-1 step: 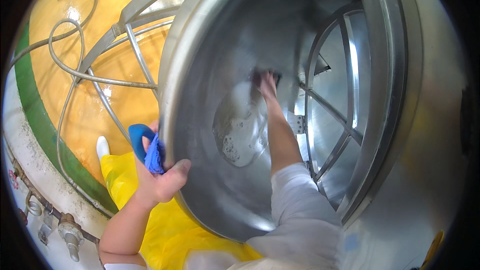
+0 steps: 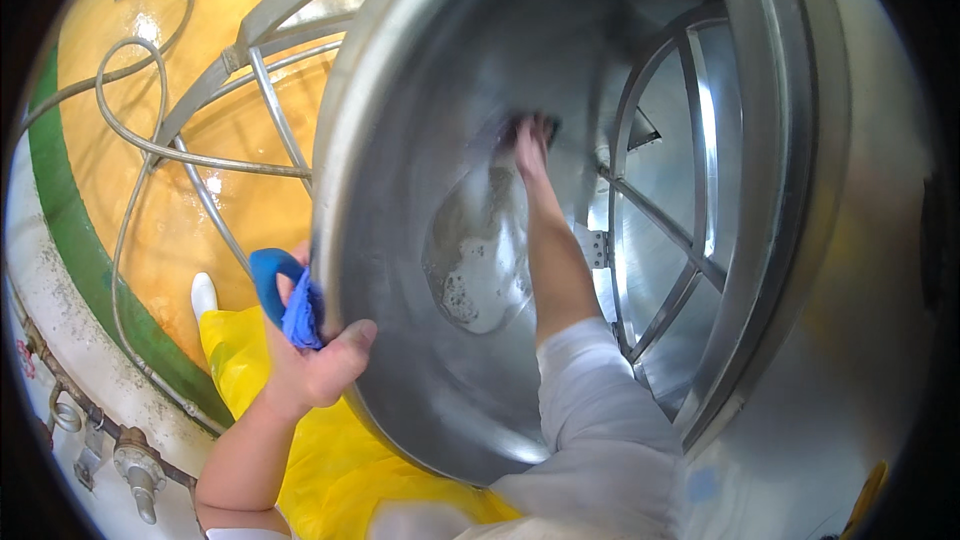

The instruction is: The person scrubs the interior and exterior of a large stainless steel kettle using a sponge and a blue hose. They wipe the inside surface, then move around the kettle to scrub the outside and rinse it with water.

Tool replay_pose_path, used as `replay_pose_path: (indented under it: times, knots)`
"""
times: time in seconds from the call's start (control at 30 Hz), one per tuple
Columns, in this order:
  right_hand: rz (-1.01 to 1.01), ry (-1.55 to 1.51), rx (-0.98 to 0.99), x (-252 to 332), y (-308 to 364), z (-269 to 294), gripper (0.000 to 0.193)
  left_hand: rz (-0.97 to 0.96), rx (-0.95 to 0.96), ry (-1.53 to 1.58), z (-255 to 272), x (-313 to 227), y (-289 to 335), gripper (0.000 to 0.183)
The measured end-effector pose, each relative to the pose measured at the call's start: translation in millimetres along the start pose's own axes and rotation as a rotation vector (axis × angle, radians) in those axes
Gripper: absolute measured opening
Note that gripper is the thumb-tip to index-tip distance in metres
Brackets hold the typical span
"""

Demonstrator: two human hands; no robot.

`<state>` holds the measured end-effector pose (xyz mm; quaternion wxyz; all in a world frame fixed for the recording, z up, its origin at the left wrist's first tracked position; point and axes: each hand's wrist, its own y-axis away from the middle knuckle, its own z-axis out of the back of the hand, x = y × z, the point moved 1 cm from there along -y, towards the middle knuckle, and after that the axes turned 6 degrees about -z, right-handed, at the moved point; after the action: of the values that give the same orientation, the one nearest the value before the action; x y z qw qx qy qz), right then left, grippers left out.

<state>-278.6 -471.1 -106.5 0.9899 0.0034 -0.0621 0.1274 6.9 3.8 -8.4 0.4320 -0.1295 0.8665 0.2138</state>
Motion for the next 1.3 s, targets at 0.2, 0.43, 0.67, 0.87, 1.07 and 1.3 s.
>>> replay_pose_path:
  times: [0.2, 0.43, 0.67, 0.87, 1.07, 1.3]
  knots:
    - [0.042, 0.116, -0.026, 7, 15, 35, 0.080, -0.041, 0.027, 0.042, 3, -5, 0, 0.082]
    - [-0.539, 0.224, 0.006, -118, 88, 29, 0.083, -0.102, 0.003, 0.058, -5, -8, -5, 0.067]
    - [-0.209, 0.472, 0.233, -94, 127, 26, 0.079, -0.114, -0.018, 0.005, -4, -5, -5, 0.058]
    - [-0.461, 0.499, 0.038, -150, 70, 63, 0.091, -0.063, 0.036, -0.001, 0, -9, -1, 0.075]
    - [-0.318, 0.595, -0.133, -189, 53, 53, 0.093, -0.055, -0.038, 0.025, 0, 0, 6, 0.085]
    - [-0.620, 0.421, -0.206, -194, 29, 83, 0.089, -0.045, -0.027, 0.030, -3, -9, 2, 0.089]
